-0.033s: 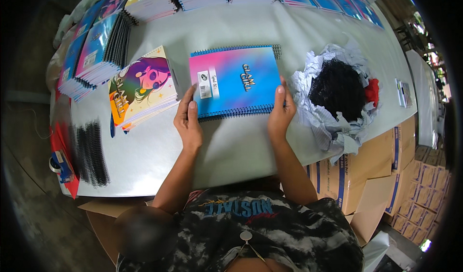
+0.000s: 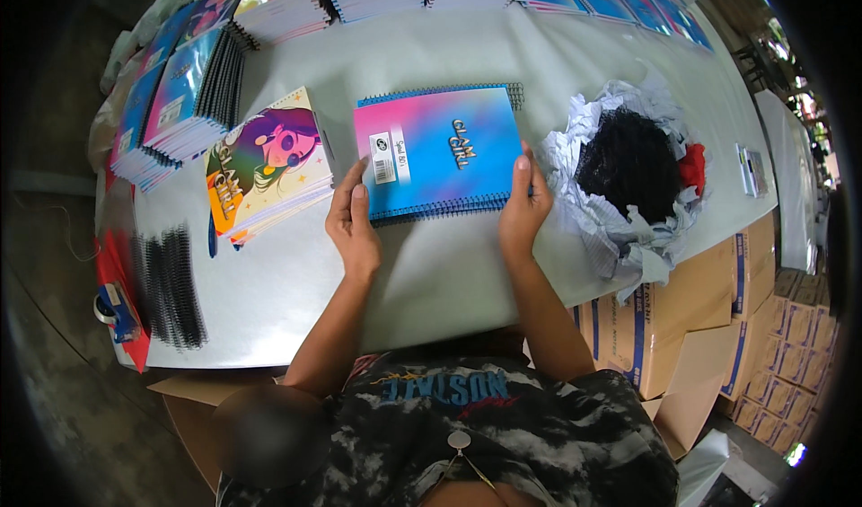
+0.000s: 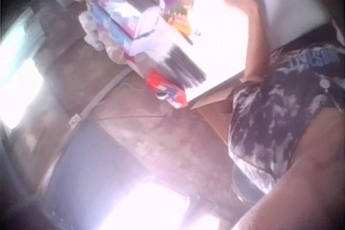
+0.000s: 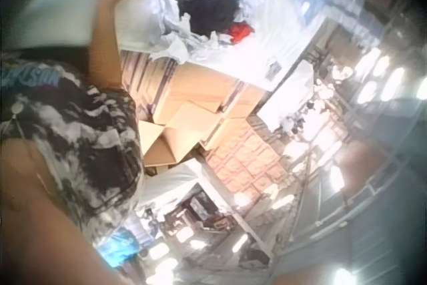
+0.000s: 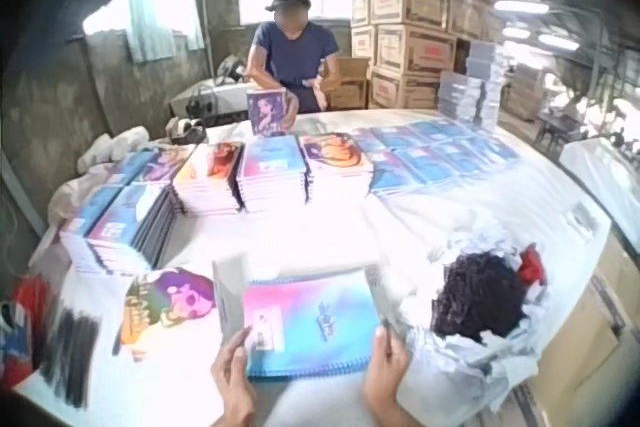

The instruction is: The person assembles spiral-bound notebooks by inserting metal coils into the punched holes of the covers and pages. They repeatedly pick up a coil, align it with the holes, and press it through to bind the notebook, then place the finished unit on a growing stack.

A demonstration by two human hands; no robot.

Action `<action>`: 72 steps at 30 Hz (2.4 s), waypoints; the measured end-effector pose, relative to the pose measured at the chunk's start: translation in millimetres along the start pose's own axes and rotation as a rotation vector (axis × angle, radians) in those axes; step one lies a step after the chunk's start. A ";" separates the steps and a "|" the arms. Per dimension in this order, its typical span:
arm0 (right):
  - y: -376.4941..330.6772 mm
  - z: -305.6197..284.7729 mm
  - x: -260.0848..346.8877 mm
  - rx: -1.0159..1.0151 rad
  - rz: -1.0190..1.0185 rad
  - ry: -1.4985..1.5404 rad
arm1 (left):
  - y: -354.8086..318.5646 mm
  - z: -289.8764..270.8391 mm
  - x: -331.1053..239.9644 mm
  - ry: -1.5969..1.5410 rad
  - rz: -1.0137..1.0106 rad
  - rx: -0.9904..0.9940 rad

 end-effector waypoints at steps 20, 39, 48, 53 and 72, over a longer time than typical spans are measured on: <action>-94.6 28.4 45.6 0.463 0.034 0.149 | -58.1 -123.3 -85.6 1.213 0.662 0.098; -141.6 41.1 46.6 1.084 0.129 0.296 | -15.9 -250.0 -15.2 1.295 0.230 -0.468; -131.3 43.5 71.8 1.088 -0.031 0.280 | -0.5 -303.8 -29.2 1.397 0.056 -0.519; -126.6 49.0 74.8 1.107 -0.081 0.283 | 1.2 -287.2 -65.0 0.931 0.078 -0.311; -121.5 52.9 78.8 1.068 -0.151 0.242 | -43.4 -170.4 -77.3 0.349 -0.236 0.356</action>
Point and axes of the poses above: each hand's wrist, its own y-axis towards the middle knuckle, its own z-axis out of the palm, x = y × z, the point moved 6 cm from there along y, towards the middle knuckle, and after that the axes turned 4 degrees about y, right-handed, at the moved point
